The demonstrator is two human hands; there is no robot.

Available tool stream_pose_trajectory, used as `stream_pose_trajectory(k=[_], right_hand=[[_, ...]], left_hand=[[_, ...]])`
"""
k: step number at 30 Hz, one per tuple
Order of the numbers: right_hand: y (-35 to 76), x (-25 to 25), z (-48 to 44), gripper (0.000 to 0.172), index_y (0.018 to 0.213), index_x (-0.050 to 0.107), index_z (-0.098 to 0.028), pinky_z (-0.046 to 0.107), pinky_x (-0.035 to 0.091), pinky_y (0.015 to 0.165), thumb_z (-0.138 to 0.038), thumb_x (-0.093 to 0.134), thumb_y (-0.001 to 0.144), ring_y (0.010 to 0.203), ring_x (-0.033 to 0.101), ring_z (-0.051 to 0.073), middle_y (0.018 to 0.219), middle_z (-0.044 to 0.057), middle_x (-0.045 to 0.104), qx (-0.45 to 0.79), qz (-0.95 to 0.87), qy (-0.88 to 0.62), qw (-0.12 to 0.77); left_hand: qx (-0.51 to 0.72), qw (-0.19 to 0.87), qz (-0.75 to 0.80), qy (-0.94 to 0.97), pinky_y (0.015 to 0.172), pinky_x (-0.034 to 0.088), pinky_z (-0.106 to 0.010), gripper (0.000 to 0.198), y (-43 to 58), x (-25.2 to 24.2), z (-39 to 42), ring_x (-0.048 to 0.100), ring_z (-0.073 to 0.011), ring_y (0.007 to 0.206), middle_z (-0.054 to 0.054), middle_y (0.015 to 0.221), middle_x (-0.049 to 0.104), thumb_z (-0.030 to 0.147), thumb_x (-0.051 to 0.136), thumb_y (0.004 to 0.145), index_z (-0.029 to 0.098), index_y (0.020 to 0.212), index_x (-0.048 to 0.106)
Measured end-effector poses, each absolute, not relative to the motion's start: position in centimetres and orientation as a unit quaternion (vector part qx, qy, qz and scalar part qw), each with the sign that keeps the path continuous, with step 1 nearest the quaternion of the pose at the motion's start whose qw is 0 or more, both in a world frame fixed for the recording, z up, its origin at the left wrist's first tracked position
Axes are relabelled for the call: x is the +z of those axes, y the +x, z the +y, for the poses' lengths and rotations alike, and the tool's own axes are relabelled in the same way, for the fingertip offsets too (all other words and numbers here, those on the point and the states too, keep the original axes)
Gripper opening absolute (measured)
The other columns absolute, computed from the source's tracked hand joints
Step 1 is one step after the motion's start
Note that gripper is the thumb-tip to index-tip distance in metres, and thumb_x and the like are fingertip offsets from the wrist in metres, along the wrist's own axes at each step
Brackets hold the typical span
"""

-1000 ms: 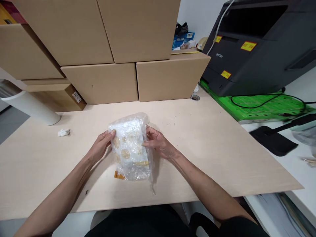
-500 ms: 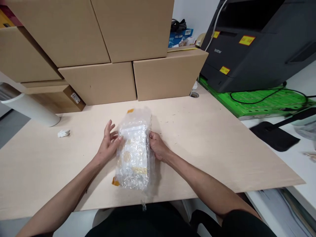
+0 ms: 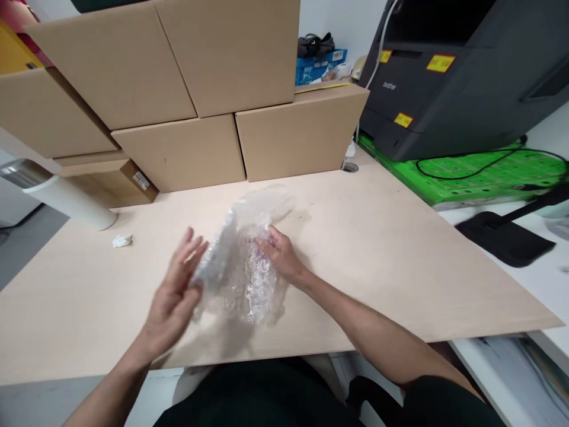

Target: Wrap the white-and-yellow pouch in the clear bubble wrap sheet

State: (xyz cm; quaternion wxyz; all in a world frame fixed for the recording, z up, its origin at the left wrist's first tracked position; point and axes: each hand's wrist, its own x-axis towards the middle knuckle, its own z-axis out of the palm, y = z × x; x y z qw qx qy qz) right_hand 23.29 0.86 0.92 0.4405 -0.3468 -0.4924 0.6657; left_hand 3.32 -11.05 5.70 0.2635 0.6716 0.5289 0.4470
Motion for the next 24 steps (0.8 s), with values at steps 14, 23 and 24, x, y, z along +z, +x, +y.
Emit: stream_pose_trajectory(k=[14, 23, 24], right_hand=[[26.2, 1.7, 3.7, 0.026, 0.084, 0.067, -0.018, 0.025, 0.05, 0.051, -0.029, 0.081, 0.065, 0.054, 0.058, 0.011, 0.073, 0.001, 0.071, 0.682, -0.406, -0.437, 0.423], [26.7, 2.1, 4.0, 0.029, 0.085, 0.068, -0.019, 0.025, 0.051, 0.054, -0.031, 0.082, 0.062, 0.056, 0.057, 0.01, 0.079, 0.002, 0.073, 0.672, -0.412, -0.435, 0.434], [26.8, 2.1, 4.1, 0.029, 0.085, 0.068, -0.019, 0.025, 0.051, 0.054, -0.031, 0.082, 0.063, 0.055, 0.057, 0.01, 0.079, 0.002, 0.073, 0.669, -0.417, -0.435, 0.436]], left_hand=[[0.201, 0.069, 0.641, 0.737, 0.118, 0.012, -0.071, 0.08, 0.7, 2.1, -13.7, 0.006, -0.0422, 0.154, -0.01, 0.168, 0.014, 0.042, 0.077, 0.082, 0.034, 0.152, 0.038], [0.384, 0.026, 0.618, 0.685, 0.095, 0.058, -0.038, 0.026, -0.5, 1.6, -13.8, 0.07, -0.0204, 0.108, -0.006, 0.116, 0.073, 0.02, 0.054, 0.097, 0.026, 0.12, 0.066], [0.442, 0.027, 0.641, 0.628, 0.093, 0.059, -0.037, 0.022, -1.0, 1.9, -14.0, 0.071, -0.0202, 0.105, -0.006, 0.115, 0.072, 0.022, 0.056, 0.097, 0.025, 0.116, 0.066]])
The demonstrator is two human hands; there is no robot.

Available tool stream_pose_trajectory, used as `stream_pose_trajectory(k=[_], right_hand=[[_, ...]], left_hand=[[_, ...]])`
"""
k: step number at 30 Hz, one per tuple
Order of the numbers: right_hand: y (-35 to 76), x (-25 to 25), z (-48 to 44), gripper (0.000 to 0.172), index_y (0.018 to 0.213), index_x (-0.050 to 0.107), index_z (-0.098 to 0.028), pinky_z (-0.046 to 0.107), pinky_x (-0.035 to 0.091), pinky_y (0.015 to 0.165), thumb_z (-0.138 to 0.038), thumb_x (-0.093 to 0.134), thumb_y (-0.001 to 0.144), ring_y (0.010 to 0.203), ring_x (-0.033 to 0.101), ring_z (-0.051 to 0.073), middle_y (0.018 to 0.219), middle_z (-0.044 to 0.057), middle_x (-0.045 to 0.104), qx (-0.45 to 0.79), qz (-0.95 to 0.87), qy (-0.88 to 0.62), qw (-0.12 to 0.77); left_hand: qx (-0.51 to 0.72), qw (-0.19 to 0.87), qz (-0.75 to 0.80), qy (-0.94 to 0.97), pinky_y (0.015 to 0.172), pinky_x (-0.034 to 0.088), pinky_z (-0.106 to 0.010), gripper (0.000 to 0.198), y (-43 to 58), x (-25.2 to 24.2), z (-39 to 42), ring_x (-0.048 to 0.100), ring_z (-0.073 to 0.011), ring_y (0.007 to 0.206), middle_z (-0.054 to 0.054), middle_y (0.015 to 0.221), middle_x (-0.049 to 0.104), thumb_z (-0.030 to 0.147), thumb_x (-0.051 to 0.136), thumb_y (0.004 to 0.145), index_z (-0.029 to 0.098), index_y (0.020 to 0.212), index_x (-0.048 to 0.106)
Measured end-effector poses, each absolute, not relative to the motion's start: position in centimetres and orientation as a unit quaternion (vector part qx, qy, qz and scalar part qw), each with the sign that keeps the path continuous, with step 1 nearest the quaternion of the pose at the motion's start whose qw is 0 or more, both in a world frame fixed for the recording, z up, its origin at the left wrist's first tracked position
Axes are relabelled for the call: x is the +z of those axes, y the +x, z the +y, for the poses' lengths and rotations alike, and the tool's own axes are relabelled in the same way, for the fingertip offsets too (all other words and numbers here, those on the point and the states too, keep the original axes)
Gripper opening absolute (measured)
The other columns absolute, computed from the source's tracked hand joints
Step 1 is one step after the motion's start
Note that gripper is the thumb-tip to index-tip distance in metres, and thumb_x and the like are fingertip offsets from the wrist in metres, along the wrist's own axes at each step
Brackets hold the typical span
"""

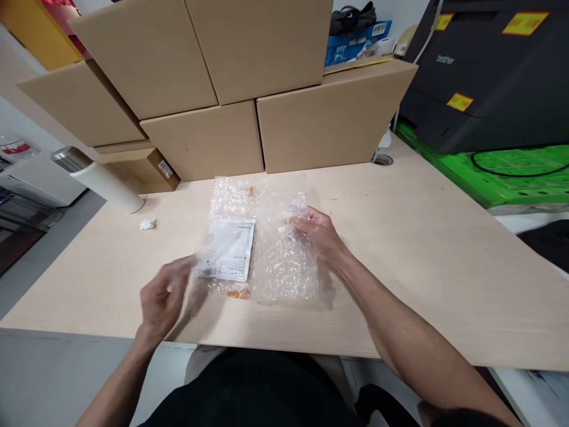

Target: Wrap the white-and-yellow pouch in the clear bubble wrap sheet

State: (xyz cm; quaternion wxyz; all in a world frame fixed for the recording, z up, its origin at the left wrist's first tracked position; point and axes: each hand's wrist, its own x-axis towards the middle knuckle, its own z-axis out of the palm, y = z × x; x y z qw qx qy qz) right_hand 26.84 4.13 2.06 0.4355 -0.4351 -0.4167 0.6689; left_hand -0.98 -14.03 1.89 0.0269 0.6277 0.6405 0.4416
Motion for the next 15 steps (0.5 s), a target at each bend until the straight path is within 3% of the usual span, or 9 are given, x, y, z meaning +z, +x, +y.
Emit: stream_pose_trajectory(k=[2, 5, 8, 11, 13, 15], right_hand=[[27.1, 2.0, 4.5, 0.03, 0.086, 0.068, -0.019, 0.025, 0.05, 0.052, -0.031, 0.081, 0.062, 0.054, 0.057, 0.011, 0.078, 0.002, 0.072, 0.66, -0.422, -0.442, 0.437], [27.6, 2.0, 5.0, 0.028, 0.085, 0.069, -0.019, 0.024, 0.048, 0.048, -0.029, 0.081, 0.061, 0.051, 0.057, 0.011, 0.076, 0.002, 0.073, 0.651, -0.42, -0.465, 0.429], [27.9, 1.9, 5.5, 0.024, 0.083, 0.071, -0.019, 0.023, 0.047, 0.046, -0.024, 0.08, 0.062, 0.051, 0.058, 0.011, 0.075, 0.003, 0.074, 0.65, -0.412, -0.488, 0.412], [28.0, 1.7, 5.7, 0.022, 0.082, 0.071, -0.018, 0.021, 0.047, 0.045, -0.02, 0.08, 0.062, 0.051, 0.059, 0.011, 0.074, 0.002, 0.074, 0.651, -0.404, -0.499, 0.405], [28.0, 1.6, 5.8, 0.02, 0.082, 0.071, -0.018, 0.02, 0.047, 0.046, -0.017, 0.079, 0.063, 0.051, 0.059, 0.011, 0.072, 0.002, 0.073, 0.647, -0.402, -0.503, 0.409], [27.9, 1.5, 5.7, 0.018, 0.082, 0.071, -0.017, 0.021, 0.047, 0.047, -0.015, 0.077, 0.065, 0.051, 0.059, 0.012, 0.069, 0.002, 0.072, 0.642, -0.4, -0.511, 0.408]], left_hand=[[0.556, 0.031, 0.662, 0.503, 0.089, 0.061, -0.04, 0.02, -2.1, 2.2, -14.5, 0.073, -0.02, 0.096, -0.006, 0.11, 0.07, 0.03, 0.059, 0.095, 0.022, 0.113, 0.062], [0.619, 0.057, 0.689, 0.372, 0.085, 0.062, -0.045, 0.046, -4.6, 1.8, -15.5, 0.072, -0.0189, 0.085, -0.007, 0.111, 0.067, 0.036, 0.064, 0.09, 0.022, 0.13, 0.046], [0.501, -0.011, 0.781, 0.373, 0.1, 0.051, -0.052, 0.066, -6.6, 0.9, -16.7, 0.062, -0.0279, 0.114, -0.016, 0.133, 0.055, 0.033, 0.069, 0.082, 0.022, 0.14, 0.04], [0.377, -0.152, 0.803, 0.435, 0.109, 0.037, -0.057, 0.041, -6.2, 0.5, -17.2, 0.048, -0.0347, 0.128, -0.016, 0.132, 0.053, 0.032, 0.065, 0.084, 0.019, 0.122, 0.061], [0.343, -0.161, 0.783, 0.494, 0.104, 0.038, -0.055, 0.021, -4.7, 0.7, -16.5, 0.055, -0.0312, 0.11, -0.012, 0.108, 0.061, 0.033, 0.06, 0.089, 0.02, 0.102, 0.07], [0.304, -0.089, 0.772, 0.551, 0.096, 0.041, -0.051, 0.025, -2.9, 1.1, -15.1, 0.057, -0.0279, 0.094, -0.01, 0.091, 0.063, 0.036, 0.054, 0.093, 0.021, 0.09, 0.073]])
